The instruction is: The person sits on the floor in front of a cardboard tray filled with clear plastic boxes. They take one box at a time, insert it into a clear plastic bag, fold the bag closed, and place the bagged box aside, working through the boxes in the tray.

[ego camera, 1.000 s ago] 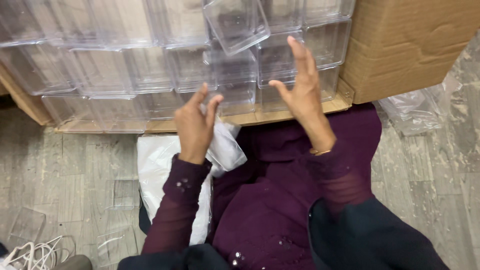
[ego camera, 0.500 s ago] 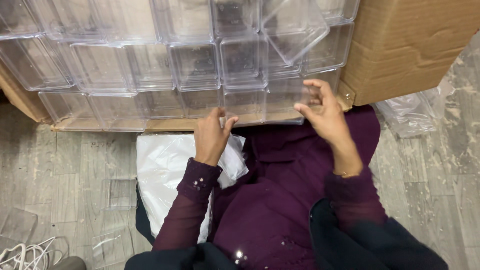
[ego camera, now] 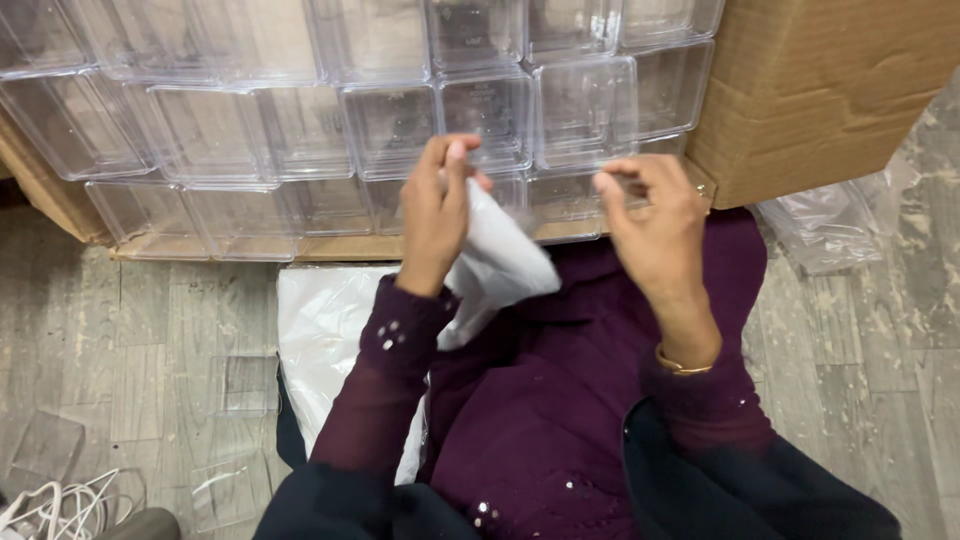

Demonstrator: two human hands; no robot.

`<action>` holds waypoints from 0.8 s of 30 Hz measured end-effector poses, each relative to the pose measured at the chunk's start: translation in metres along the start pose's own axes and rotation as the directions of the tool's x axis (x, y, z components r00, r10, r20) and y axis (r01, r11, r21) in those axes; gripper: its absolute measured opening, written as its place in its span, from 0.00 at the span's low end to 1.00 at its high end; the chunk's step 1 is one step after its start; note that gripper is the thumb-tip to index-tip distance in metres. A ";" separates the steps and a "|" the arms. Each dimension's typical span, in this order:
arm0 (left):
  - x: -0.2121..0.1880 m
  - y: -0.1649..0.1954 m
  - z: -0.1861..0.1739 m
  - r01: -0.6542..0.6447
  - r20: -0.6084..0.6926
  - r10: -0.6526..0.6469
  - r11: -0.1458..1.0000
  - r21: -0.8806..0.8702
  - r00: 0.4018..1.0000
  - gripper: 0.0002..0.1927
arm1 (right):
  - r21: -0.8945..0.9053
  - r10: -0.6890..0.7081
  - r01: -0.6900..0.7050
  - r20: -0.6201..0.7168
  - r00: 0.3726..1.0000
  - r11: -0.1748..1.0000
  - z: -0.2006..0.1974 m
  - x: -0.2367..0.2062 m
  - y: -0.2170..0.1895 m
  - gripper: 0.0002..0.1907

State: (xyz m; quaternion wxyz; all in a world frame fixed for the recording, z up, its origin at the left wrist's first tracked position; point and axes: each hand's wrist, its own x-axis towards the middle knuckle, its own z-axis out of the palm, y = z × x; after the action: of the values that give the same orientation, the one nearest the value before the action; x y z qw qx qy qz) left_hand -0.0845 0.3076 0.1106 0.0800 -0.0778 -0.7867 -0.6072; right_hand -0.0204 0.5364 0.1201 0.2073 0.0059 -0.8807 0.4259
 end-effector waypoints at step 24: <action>0.016 -0.001 0.073 -0.274 -0.040 0.323 0.855 0.441 0.945 0.13 | 0.466 0.293 -0.517 0.471 0.832 0.719 0.020 0.006 0.019 0.11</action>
State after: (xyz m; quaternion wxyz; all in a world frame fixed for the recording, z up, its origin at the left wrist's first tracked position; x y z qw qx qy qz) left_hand -0.1025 0.3782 0.0944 0.2326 -0.1452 -0.8733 -0.4026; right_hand -0.0371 0.5341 0.0973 -0.0713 -0.0496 -0.7111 0.6977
